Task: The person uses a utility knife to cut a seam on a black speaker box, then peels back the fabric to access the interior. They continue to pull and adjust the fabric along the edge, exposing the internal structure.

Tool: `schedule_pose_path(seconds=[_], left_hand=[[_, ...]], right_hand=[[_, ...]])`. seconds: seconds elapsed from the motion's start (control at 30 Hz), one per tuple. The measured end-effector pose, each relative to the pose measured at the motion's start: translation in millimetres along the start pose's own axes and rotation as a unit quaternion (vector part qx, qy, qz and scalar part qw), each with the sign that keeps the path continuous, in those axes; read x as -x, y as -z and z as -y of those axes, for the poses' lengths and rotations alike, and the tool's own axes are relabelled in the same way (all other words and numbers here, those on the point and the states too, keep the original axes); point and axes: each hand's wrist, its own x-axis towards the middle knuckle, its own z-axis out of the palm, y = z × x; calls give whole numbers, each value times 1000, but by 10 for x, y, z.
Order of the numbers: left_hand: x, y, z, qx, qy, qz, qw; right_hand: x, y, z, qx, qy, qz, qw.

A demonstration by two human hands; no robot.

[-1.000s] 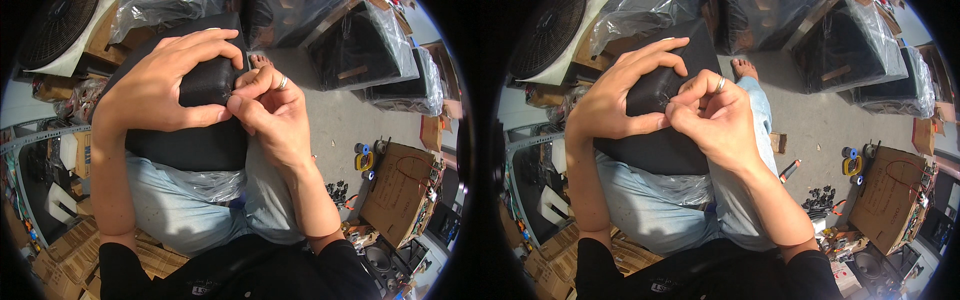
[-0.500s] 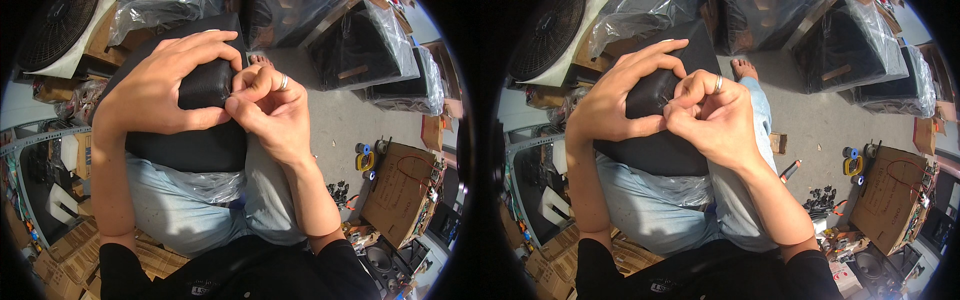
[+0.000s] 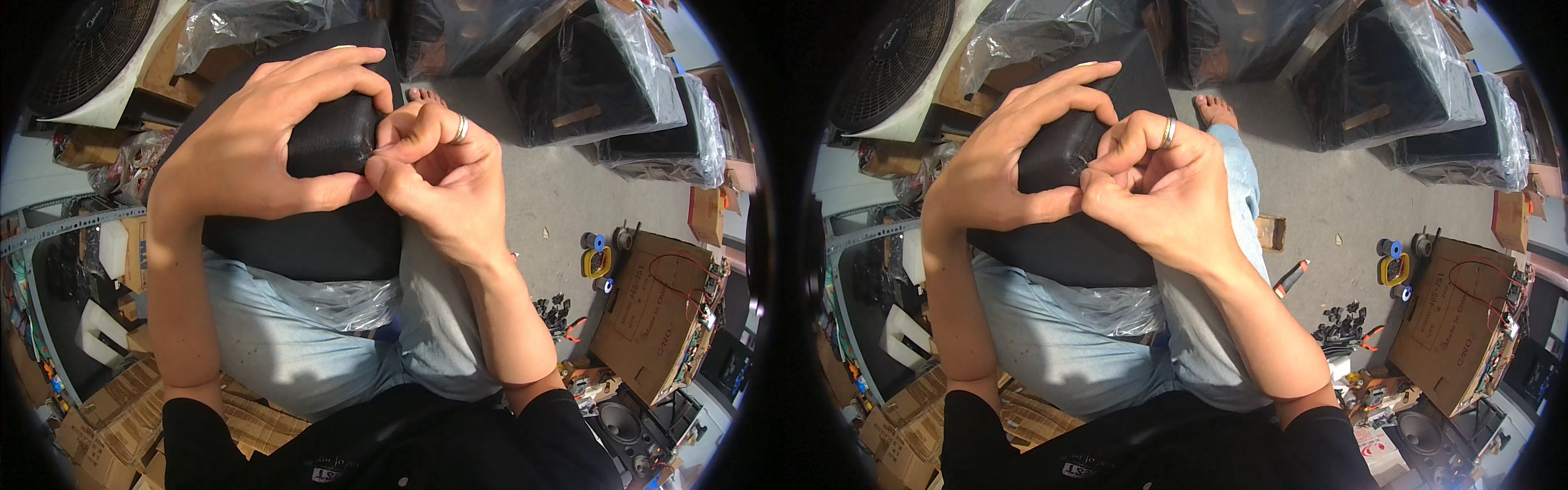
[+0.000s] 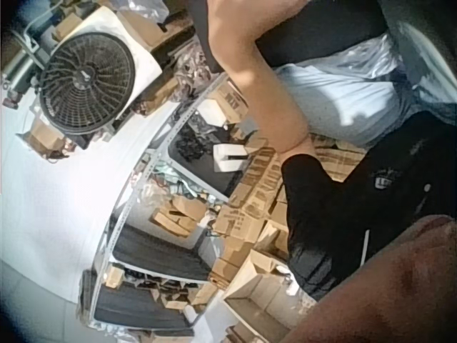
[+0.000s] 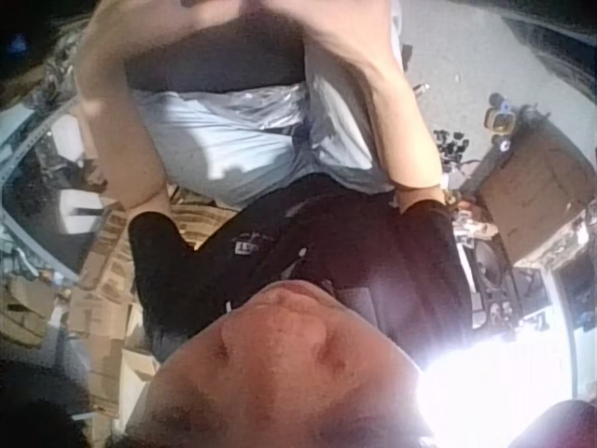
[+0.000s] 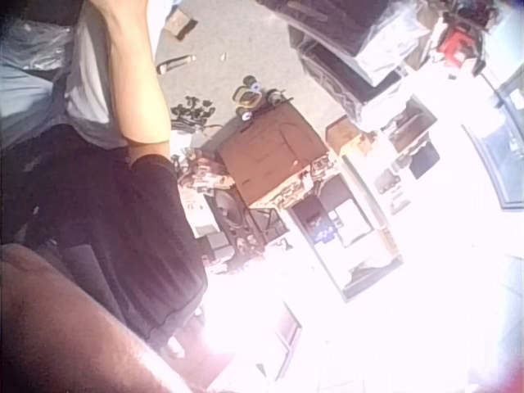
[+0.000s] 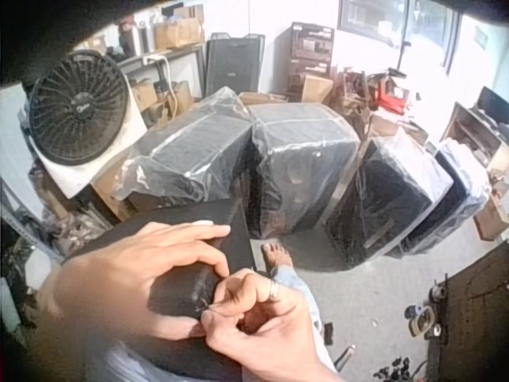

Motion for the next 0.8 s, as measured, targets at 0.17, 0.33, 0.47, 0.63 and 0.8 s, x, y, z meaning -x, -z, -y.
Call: schedule_pose_path(seconds=[0.17,0.33,0.47,0.63,0.8], left_hand=[[0,-15,2,1,-3,-5,1000],[-4,1,4,9,4,4,1000],[12,2,-10,7,7,-4,1000],[20,-11,-28,7,9,-8,1000],[38,-20,-22,5,10,-15,1000]], right_hand=[[16,15,6,-10,-16,-6,1000],[47,-22,0,59,40,-35,997],[87,37,71,262,169,-24,950],[142,-12,69,314,213,-43,924],[160,-73,130,302,164,-40,938]])
